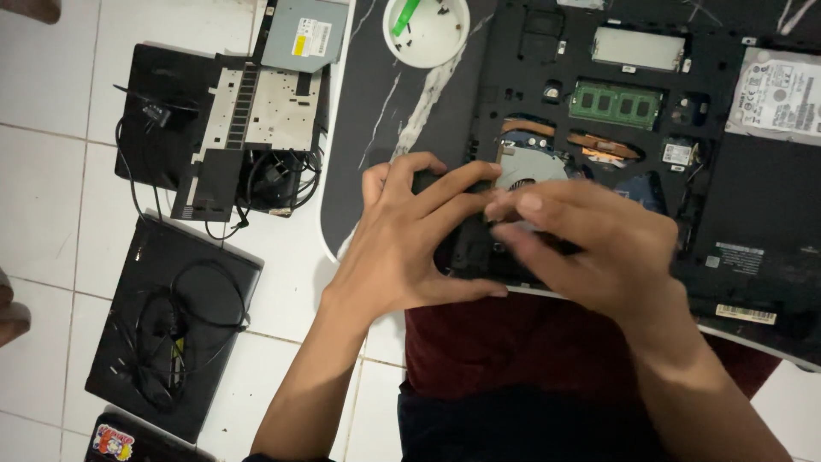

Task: Installing a hard drive and tightening internal screws in a laptop using a screwdriver

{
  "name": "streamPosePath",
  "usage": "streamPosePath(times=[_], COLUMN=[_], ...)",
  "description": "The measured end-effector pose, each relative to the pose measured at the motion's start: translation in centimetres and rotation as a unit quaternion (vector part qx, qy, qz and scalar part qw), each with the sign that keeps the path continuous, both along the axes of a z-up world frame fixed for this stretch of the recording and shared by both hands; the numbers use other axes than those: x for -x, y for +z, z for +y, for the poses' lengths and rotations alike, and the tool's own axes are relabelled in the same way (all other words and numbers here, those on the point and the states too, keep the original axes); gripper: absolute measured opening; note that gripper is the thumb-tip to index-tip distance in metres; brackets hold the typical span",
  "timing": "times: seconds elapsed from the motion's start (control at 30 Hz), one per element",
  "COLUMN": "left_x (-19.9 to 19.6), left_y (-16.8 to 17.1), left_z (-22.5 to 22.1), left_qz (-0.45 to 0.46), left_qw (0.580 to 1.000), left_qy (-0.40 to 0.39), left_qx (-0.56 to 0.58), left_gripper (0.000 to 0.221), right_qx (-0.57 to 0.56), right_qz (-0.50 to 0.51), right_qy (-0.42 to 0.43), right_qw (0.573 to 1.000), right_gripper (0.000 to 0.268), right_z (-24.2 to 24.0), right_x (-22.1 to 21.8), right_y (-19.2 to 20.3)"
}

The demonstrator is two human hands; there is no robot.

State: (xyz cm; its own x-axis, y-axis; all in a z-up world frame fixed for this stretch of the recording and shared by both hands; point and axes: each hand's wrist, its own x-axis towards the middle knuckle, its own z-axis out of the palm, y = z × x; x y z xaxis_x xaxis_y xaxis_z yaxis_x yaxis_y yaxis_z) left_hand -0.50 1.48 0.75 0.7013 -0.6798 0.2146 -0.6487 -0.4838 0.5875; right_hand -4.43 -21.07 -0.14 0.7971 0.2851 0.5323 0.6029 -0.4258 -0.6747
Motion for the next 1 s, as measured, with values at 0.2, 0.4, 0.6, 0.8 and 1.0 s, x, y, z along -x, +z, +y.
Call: streamPosePath(times=[0.2,0.4,0.6,0.8,1.0], left_x=[0.3,0.6,0.7,0.4,0.5], left_y=[0.1,0.0,0.0,-0.1,-0.3], left_z=[-0.3,-0.7,-1.2,-1.4,-2.1], left_qz=[-0.01,-0.015,-0.053,-0.064,-0.108], left_qw=[1.0,0.999,0.995,0.995,0.991], left_qy=[0.018,0.03,0.066,0.054,0.075], left_qx=[0.004,0.005,0.06,0.054,0.015], left_gripper=[0.076,0.057,0.013,0.007,0.008], right_qx=[-0.041,0.006,0.001,-0.05,-0.04], right_qz=[-0.094,0.019,-0.092,-0.07,-0.049], right_qy=[0.029,-0.001,0.011,0.02,0.065], right_qw=[0.994,1.0,0.996,0.996,0.996], right_gripper=[0.032,0.024,0.05,0.021,0.028], right_z=[0.8,-0.2,0.5,1.3,0.2], right_x=[-0.5,0.4,0.2,0.2,0.0], right_y=[0.9,0.5,0.4,1.1,0.3])
